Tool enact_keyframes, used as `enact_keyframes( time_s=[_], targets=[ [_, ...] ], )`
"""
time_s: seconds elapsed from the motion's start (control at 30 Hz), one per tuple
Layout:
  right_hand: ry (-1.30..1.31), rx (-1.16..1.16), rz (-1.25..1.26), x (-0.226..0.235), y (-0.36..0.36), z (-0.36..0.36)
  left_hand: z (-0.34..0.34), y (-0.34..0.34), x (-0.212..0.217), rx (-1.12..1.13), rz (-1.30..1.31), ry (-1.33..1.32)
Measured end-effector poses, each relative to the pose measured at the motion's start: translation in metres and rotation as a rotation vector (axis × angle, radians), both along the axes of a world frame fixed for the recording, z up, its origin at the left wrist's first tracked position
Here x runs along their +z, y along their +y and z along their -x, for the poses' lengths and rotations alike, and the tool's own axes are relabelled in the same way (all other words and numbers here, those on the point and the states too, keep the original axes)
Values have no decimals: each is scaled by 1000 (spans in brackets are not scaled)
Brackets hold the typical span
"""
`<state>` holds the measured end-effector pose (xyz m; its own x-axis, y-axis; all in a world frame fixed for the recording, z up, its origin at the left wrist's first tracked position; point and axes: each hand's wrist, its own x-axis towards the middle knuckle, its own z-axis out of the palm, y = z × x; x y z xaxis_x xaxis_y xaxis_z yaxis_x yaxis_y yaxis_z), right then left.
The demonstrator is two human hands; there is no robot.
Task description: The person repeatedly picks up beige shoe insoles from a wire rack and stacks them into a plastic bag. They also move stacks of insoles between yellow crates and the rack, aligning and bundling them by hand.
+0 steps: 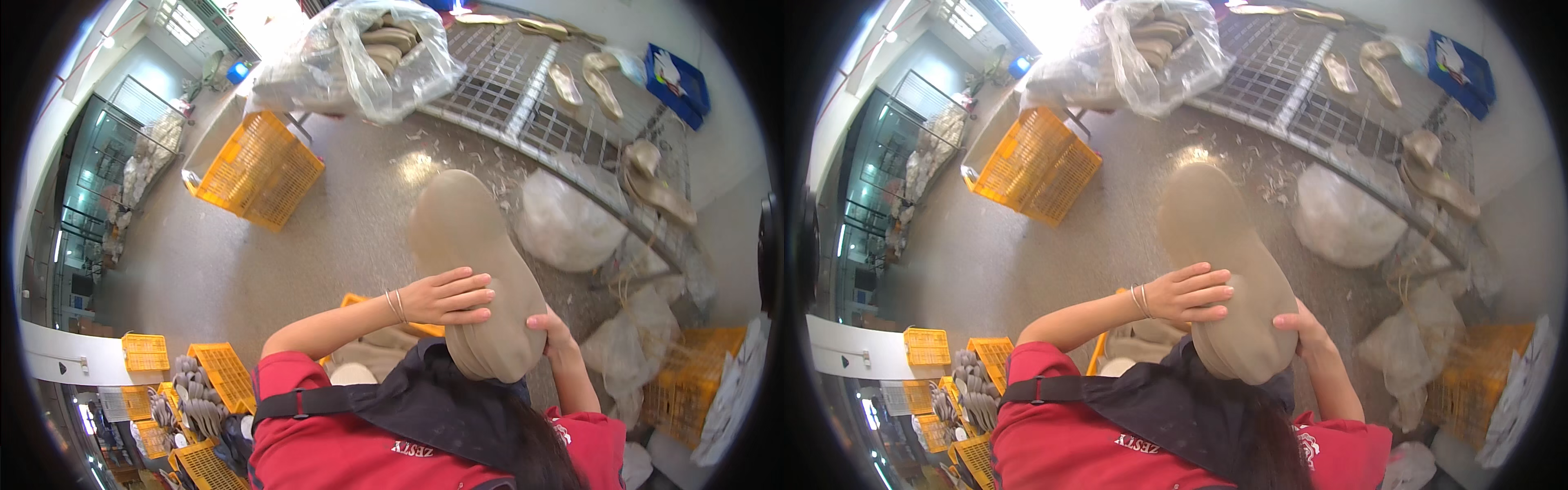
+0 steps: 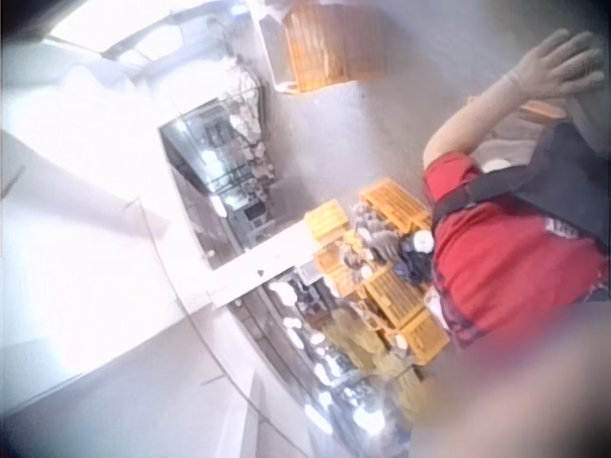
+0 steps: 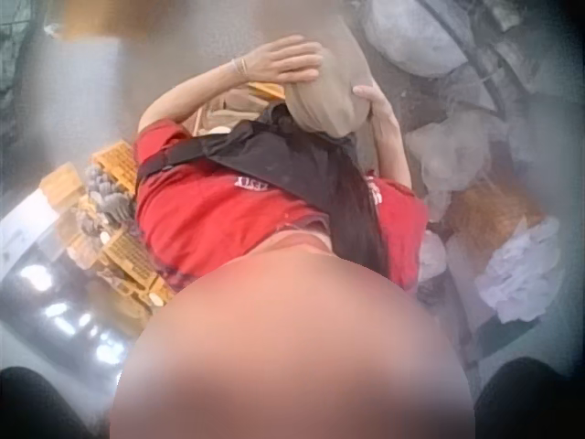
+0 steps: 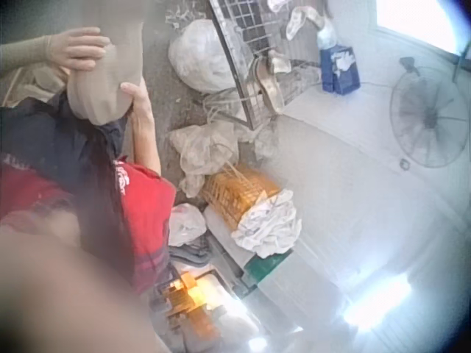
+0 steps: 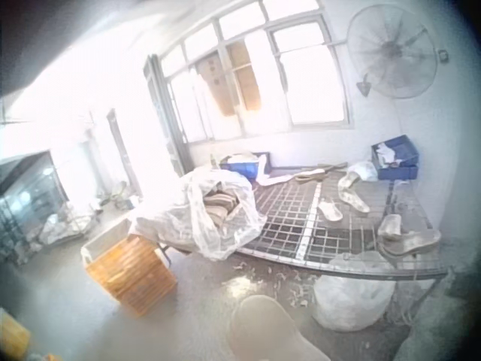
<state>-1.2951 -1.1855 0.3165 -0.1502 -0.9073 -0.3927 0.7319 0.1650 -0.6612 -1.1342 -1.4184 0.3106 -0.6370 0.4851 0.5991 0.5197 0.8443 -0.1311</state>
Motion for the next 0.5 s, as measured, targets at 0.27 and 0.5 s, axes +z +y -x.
enact_keyframes(
  time_s=[0.27,0.5],
  targets=[
    [59,-91,147,-27,-181,170,176,-193,-10,383,83,-131],
    [833,-92,65,16,-381,322,301,-512,-40,1544,-436,-92]
  ],
)
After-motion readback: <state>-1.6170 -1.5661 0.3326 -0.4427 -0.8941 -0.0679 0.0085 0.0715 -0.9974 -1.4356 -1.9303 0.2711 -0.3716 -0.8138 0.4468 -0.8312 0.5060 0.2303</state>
